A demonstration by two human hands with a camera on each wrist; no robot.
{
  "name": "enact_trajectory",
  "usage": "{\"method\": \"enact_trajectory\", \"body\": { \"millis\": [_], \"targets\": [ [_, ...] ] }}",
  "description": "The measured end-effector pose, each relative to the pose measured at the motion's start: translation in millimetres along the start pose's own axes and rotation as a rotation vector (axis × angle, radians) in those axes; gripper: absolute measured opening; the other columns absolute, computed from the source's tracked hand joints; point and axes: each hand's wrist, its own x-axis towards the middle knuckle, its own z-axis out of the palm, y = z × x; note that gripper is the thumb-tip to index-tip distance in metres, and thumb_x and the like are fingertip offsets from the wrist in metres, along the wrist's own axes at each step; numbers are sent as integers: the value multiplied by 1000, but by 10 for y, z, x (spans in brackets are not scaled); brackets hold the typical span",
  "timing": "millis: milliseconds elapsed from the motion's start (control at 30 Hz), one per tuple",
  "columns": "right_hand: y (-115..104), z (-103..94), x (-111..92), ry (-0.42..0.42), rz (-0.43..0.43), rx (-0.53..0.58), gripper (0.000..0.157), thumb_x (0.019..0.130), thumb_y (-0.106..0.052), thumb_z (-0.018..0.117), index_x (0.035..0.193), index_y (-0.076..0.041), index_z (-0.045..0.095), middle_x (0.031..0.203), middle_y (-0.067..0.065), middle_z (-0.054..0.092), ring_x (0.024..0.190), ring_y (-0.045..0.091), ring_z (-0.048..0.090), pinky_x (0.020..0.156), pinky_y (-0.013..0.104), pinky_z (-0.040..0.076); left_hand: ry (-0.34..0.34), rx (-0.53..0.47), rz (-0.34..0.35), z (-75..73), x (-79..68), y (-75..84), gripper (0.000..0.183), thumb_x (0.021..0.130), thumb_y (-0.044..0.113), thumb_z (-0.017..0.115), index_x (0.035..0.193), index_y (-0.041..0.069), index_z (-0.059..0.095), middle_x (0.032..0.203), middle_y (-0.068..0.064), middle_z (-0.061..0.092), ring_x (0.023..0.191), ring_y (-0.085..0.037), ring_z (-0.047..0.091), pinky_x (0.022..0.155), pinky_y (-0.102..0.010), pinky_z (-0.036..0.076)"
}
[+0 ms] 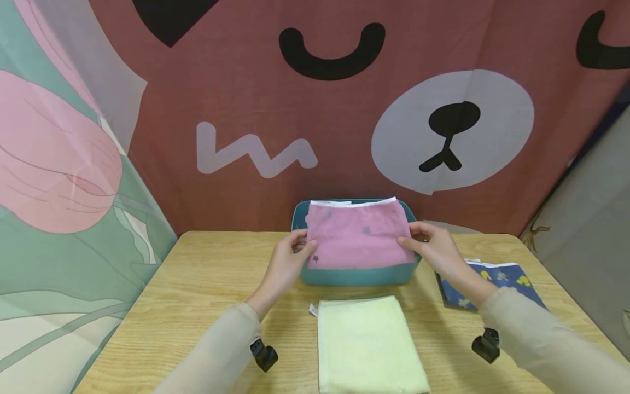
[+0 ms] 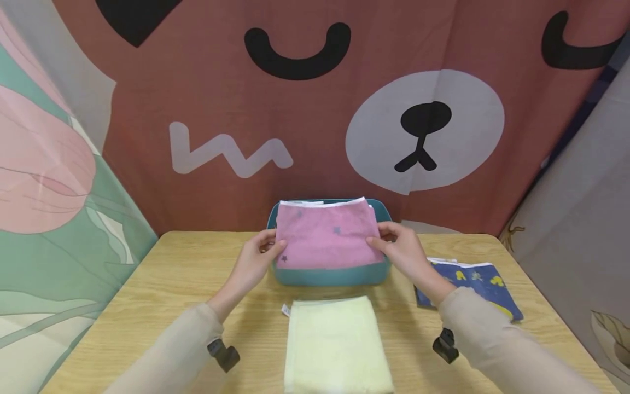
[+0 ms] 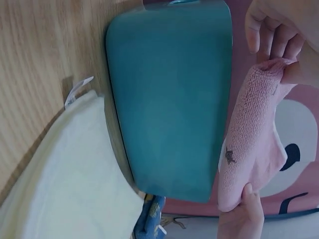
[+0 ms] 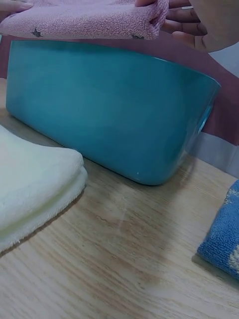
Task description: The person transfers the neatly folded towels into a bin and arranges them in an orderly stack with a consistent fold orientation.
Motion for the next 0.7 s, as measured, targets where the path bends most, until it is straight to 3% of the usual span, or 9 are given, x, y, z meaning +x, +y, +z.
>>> {"method": "enact_trajectory", "body": {
  "millis": [400, 700],
  "targets": [
    [41, 73, 160, 26, -30, 10, 41, 94, -23, 70, 126, 3, 63, 107, 17, 69, 95, 24, 60, 69, 24, 52, 50, 36, 24, 27, 125, -40, 28, 97, 15, 66, 122, 2, 66, 103, -9, 68, 93, -21, 61, 72, -29, 53],
    [110, 119, 286, 59, -19, 23, 39, 95, -22, 69, 124, 3, 64, 104, 16, 68, 95, 26, 59, 69, 22, 50, 79, 43, 19, 68, 229, -52, 28, 97, 15, 65, 123, 2, 66, 107, -9, 68, 96, -22, 61, 75, -30, 53]
  ]
}}
